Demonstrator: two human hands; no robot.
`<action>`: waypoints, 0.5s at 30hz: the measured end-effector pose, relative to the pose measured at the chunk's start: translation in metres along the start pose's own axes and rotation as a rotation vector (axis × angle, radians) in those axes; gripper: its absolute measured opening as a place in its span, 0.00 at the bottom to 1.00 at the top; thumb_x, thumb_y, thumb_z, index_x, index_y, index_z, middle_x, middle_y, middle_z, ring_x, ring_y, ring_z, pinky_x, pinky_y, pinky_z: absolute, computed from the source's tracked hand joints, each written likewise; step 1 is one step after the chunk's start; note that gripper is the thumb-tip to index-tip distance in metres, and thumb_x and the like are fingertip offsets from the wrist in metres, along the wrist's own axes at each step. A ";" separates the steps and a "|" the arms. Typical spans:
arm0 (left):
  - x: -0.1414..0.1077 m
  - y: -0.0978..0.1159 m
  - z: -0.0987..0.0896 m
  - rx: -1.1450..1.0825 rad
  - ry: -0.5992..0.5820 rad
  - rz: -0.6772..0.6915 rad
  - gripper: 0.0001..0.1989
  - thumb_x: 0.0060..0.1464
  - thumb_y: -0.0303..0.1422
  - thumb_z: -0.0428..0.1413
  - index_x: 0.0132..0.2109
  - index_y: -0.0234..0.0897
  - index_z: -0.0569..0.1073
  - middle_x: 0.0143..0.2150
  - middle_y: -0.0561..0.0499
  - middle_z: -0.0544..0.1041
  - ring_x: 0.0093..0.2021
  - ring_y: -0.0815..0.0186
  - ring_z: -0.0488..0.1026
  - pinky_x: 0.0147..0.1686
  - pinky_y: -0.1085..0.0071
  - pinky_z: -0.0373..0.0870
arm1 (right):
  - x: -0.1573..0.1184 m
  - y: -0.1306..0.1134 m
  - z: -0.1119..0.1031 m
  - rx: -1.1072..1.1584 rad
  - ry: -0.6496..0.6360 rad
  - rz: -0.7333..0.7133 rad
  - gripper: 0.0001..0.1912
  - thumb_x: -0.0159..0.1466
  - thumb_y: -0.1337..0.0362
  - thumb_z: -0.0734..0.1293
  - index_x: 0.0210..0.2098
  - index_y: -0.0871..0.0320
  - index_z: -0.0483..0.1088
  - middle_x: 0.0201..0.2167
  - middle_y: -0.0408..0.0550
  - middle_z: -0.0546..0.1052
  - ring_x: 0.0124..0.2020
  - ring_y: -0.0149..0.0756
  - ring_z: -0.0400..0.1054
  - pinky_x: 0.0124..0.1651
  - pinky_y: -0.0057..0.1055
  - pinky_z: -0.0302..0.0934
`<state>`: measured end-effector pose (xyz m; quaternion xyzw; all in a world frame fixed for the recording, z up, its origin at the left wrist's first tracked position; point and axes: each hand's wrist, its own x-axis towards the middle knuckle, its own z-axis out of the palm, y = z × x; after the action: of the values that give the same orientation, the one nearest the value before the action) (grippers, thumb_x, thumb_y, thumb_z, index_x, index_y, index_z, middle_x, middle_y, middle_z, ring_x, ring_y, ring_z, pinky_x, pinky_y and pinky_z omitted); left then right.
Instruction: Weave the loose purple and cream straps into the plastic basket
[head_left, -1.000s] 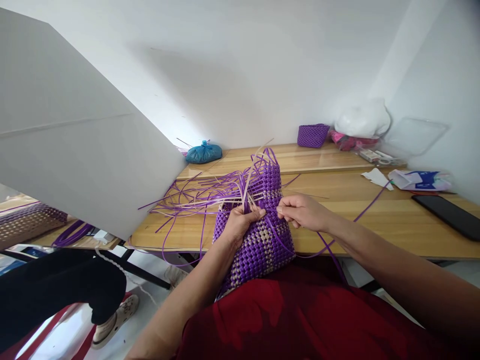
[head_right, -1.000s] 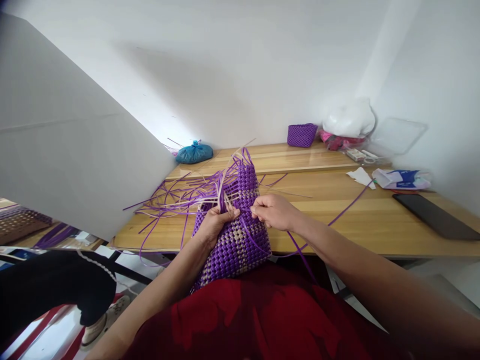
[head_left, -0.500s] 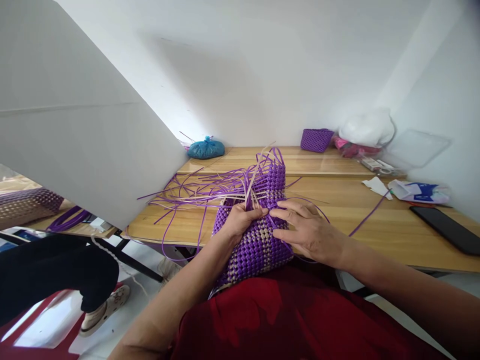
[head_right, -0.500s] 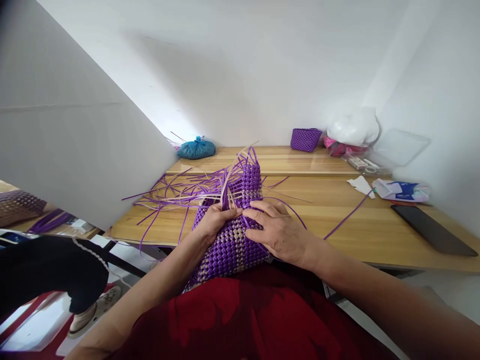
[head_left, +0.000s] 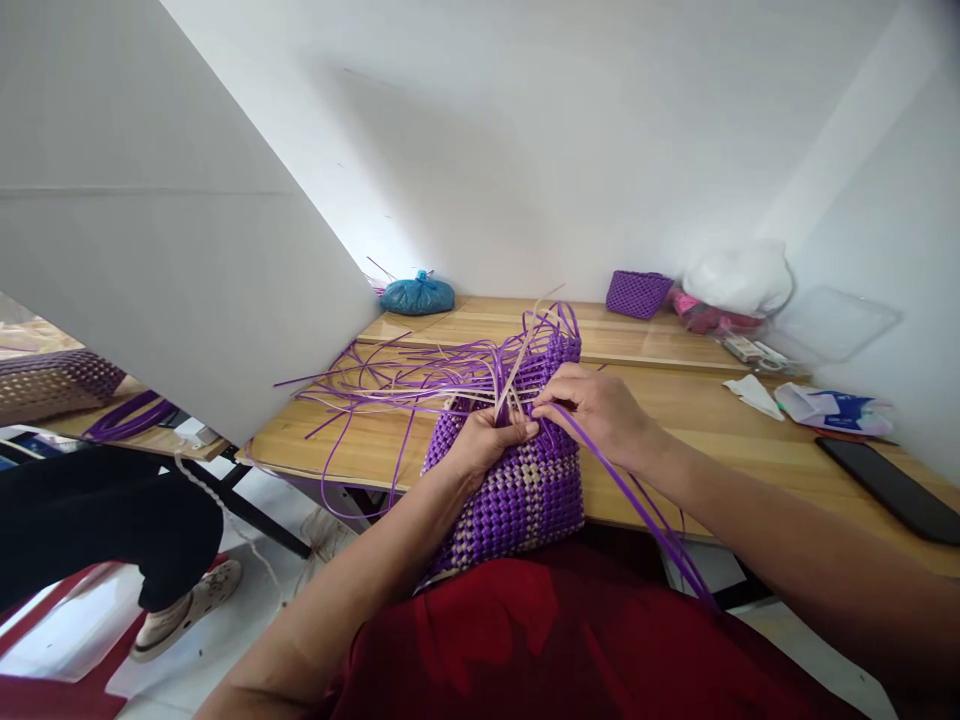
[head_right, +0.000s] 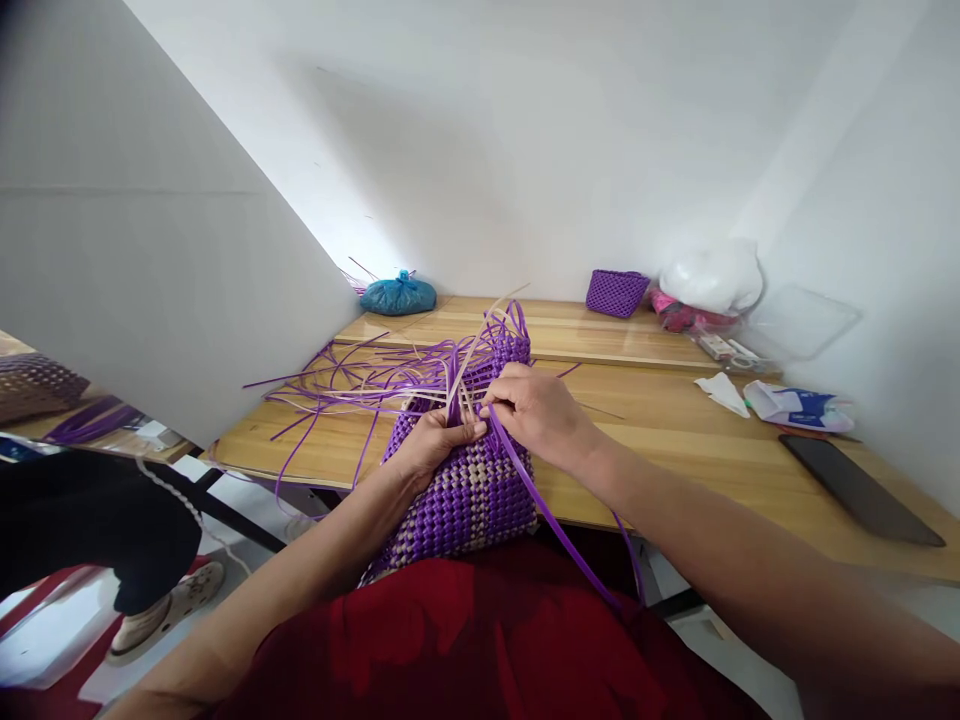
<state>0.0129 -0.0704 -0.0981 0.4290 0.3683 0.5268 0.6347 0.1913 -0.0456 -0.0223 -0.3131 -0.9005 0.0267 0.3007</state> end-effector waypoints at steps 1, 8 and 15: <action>0.000 0.000 0.000 -0.009 -0.005 -0.007 0.16 0.32 0.37 0.72 0.29 0.33 0.79 0.28 0.51 0.77 0.29 0.70 0.69 0.38 0.70 0.64 | -0.001 0.001 0.002 -0.002 0.000 0.011 0.08 0.64 0.68 0.66 0.31 0.59 0.77 0.31 0.48 0.75 0.33 0.32 0.68 0.36 0.27 0.58; 0.002 0.006 0.004 0.035 0.001 -0.020 0.19 0.27 0.35 0.73 0.29 0.32 0.79 0.30 0.50 0.78 0.31 0.68 0.71 0.42 0.68 0.65 | -0.002 -0.012 0.005 0.040 -0.064 0.132 0.08 0.62 0.63 0.68 0.29 0.58 0.79 0.28 0.46 0.77 0.29 0.31 0.67 0.33 0.27 0.56; 0.003 0.007 0.008 0.117 0.074 -0.067 0.16 0.30 0.34 0.72 0.25 0.34 0.75 0.24 0.54 0.74 0.25 0.70 0.68 0.34 0.68 0.64 | 0.050 0.038 -0.060 0.697 0.179 0.561 0.20 0.61 0.47 0.67 0.33 0.60 0.74 0.19 0.43 0.71 0.18 0.25 0.61 0.18 0.23 0.51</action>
<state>0.0178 -0.0682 -0.0885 0.4328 0.4359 0.4984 0.6118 0.2144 0.0058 0.0437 -0.4261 -0.6886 0.3814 0.4458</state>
